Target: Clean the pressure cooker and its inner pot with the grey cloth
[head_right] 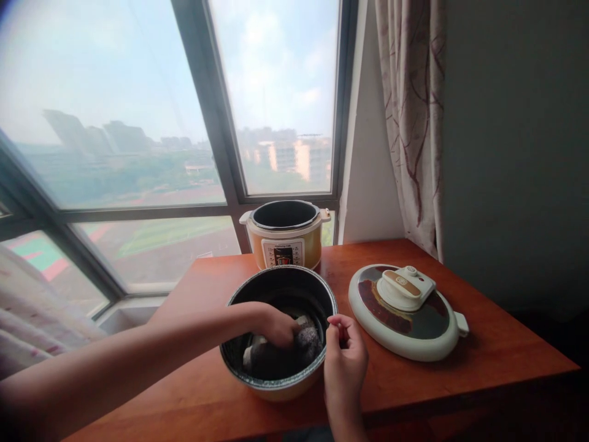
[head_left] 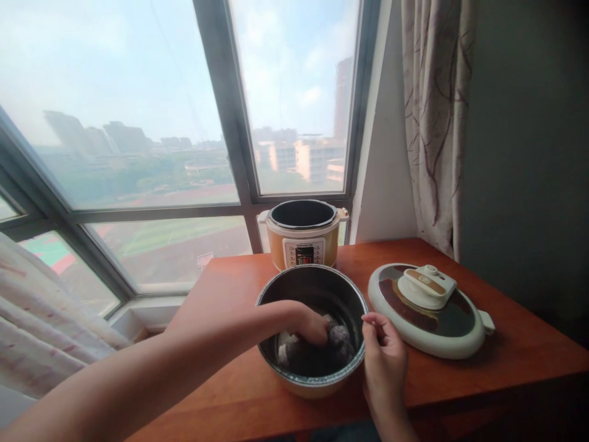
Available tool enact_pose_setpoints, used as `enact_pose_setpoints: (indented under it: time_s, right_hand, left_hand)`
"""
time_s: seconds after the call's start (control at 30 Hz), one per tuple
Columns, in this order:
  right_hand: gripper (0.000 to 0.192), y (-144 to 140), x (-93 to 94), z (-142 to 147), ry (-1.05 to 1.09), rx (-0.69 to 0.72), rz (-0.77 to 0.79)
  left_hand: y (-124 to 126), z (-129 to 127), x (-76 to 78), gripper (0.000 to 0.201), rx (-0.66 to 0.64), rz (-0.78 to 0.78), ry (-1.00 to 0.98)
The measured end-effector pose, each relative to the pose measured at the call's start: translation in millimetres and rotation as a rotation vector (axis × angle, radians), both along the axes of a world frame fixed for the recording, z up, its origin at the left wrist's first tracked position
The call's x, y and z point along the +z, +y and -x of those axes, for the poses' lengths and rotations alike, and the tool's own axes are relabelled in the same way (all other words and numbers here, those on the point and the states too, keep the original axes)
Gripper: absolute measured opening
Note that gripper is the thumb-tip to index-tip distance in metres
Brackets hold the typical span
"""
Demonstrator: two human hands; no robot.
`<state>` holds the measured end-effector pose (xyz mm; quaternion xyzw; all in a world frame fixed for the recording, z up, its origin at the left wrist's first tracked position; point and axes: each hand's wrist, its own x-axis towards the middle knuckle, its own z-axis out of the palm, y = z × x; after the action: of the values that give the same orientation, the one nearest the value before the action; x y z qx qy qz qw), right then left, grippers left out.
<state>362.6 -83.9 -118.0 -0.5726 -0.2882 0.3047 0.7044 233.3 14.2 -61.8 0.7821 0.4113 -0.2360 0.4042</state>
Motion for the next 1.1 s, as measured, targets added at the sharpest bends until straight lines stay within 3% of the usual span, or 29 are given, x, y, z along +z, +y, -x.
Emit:
enact_pose_setpoints:
  time_s: [0.1, 0.23, 0.33, 0.47, 0.6, 0.73, 0.87, 1.03, 1.1]
  right_hand:
    - [0.025, -1, 1.0, -1, -0.016, 0.019, 0.006]
    - [0.028, -2, 1.2, -2, -0.036, 0.051, 0.001]
    - [0.029, -2, 1.1, -3, -0.048, 0.051, 0.000]
    - [0.029, -2, 0.1, -4, -0.050, 0.067, 0.003]
    - [0.029, -1, -1.5, -5, -0.052, 0.074, -0.004]
    - [0.032, -2, -0.5, -5, -0.067, 0.064, -0.020]
    - [0.034, -6, 0.9, -1, -0.104, 0.057, -0.009]
    - [0.034, -7, -3.4, 1, -0.066, 0.071, -0.022]
    - [0.036, -6, -5.8, -1, -0.059, 0.082, -0.017]
  left_hand:
    - [1, -5, -3.0, 0.023, 0.160, 0.145, -0.049]
    - [2, -7, -4.3, 0.013, 0.385, 0.189, -0.188]
    - [5, -4, 0.2, 0.011, 0.553, 0.140, -0.323]
    - [15, 5, 10.5, 0.025, 0.733, 0.020, -0.478]
    - [12, 2, 11.2, 0.033, 0.789, -0.085, -0.520]
    - [-4, -14, 6.3, 0.033, 0.647, -0.110, -0.523]
    - [-16, -16, 13.2, 0.040, 0.475, -0.111, -0.508]
    - [-15, 13, 29.8, 0.049, -0.105, -0.218, -0.305]
    - [-12, 28, 33.6, 0.050, -0.218, -0.210, -0.240]
